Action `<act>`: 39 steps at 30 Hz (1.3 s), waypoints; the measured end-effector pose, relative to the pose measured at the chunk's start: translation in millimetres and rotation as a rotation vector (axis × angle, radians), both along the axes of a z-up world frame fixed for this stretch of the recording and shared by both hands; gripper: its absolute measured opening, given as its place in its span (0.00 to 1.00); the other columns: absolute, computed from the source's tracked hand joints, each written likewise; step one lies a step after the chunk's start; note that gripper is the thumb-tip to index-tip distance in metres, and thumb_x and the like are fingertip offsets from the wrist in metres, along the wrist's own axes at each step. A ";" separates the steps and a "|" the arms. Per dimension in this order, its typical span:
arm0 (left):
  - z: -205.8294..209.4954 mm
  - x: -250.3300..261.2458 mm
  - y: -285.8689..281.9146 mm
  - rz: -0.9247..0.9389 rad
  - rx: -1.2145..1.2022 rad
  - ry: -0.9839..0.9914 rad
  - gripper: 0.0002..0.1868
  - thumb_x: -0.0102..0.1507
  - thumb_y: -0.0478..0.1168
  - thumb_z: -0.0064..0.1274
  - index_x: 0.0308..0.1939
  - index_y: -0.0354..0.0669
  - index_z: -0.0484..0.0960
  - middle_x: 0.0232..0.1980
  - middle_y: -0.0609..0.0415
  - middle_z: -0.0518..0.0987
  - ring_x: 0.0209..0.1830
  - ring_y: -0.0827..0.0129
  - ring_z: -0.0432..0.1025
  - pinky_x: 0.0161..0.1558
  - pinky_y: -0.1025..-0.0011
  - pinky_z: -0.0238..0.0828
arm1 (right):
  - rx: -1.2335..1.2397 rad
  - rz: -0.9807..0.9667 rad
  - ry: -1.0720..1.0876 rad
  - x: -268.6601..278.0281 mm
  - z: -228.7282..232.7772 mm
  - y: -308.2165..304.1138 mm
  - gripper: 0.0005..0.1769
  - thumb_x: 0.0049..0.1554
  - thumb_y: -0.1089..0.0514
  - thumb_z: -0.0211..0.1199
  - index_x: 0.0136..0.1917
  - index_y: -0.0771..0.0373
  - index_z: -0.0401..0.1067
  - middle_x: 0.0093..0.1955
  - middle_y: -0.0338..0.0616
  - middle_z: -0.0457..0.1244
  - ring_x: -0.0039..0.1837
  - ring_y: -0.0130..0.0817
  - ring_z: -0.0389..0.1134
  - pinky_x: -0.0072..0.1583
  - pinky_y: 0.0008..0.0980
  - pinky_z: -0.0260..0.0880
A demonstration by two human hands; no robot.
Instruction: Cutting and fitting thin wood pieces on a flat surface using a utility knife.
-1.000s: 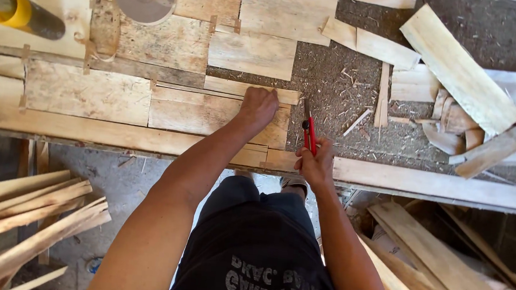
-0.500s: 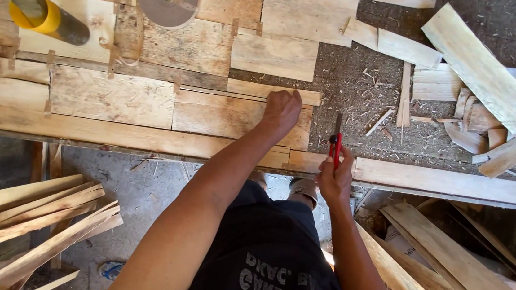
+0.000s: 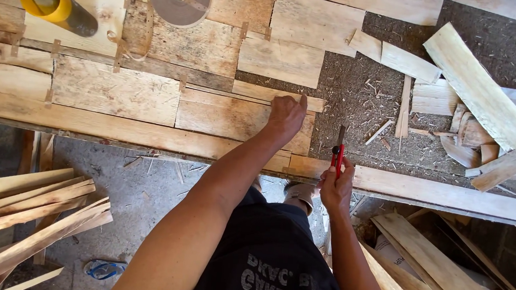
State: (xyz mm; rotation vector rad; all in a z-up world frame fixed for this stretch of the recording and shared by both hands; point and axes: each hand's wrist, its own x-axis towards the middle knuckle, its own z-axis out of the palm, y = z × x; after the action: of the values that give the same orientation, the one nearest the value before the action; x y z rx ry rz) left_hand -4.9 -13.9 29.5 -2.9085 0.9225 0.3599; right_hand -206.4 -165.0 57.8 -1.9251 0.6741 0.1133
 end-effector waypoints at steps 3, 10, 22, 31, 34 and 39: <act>-3.2 -1.0 -1.2 0.016 -0.024 -0.023 0.34 0.62 0.38 0.51 0.73 0.38 0.66 0.25 0.57 0.74 0.24 0.66 0.68 0.20 0.63 0.58 | 0.035 -0.020 0.028 1.0 -6.8 -2.6 0.26 0.69 0.55 0.45 0.75 0.70 0.48 0.37 0.45 0.64 0.35 0.31 0.67 0.37 0.32 0.69; -5.8 1.5 0.3 0.004 0.023 0.057 0.35 0.66 0.30 0.46 0.77 0.32 0.56 0.22 0.61 0.65 0.18 0.75 0.60 0.17 0.71 0.56 | -0.024 0.022 0.050 5.9 6.0 2.4 0.24 0.70 0.56 0.43 0.75 0.69 0.49 0.39 0.47 0.65 0.37 0.33 0.68 0.39 0.34 0.70; 10.4 -0.7 3.6 0.026 -0.036 0.156 0.36 0.66 0.29 0.49 0.77 0.27 0.54 0.31 0.47 0.74 0.26 0.67 0.70 0.29 0.66 0.70 | -0.034 0.061 0.110 12.8 10.8 11.9 0.25 0.68 0.61 0.40 0.77 0.68 0.46 0.45 0.50 0.66 0.38 0.34 0.69 0.40 0.35 0.72; -6.5 -0.3 4.8 0.013 -0.091 0.094 0.32 0.67 0.34 0.45 0.73 0.24 0.57 0.49 0.28 0.78 0.46 0.49 0.78 0.48 0.55 0.74 | -0.132 0.119 0.050 21.8 11.7 15.8 0.31 0.68 0.62 0.41 0.82 0.59 0.40 0.53 0.50 0.70 0.37 0.36 0.72 0.40 0.40 0.75; -1.3 -0.6 5.1 -0.024 -0.056 0.050 0.33 0.65 0.36 0.46 0.72 0.25 0.57 0.48 0.27 0.78 0.43 0.51 0.78 0.42 0.58 0.75 | -0.221 0.179 0.039 24.5 0.7 11.8 0.34 0.67 0.62 0.42 0.83 0.58 0.39 0.54 0.49 0.71 0.39 0.42 0.74 0.43 0.44 0.75; -0.9 1.7 0.4 0.039 -0.048 0.222 0.38 0.68 0.30 0.46 0.82 0.35 0.52 0.31 0.48 0.79 0.27 0.65 0.73 0.28 0.63 0.74 | -0.423 0.307 -0.287 37.4 2.2 11.9 0.38 0.64 0.67 0.46 0.85 0.59 0.43 0.58 0.57 0.70 0.49 0.53 0.74 0.46 0.49 0.75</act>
State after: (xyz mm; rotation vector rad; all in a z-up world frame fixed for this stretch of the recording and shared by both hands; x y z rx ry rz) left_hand -3.2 -13.5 28.6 -2.9782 0.9143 0.6849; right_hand -169.0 -153.0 60.0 -2.3832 0.2151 -0.1240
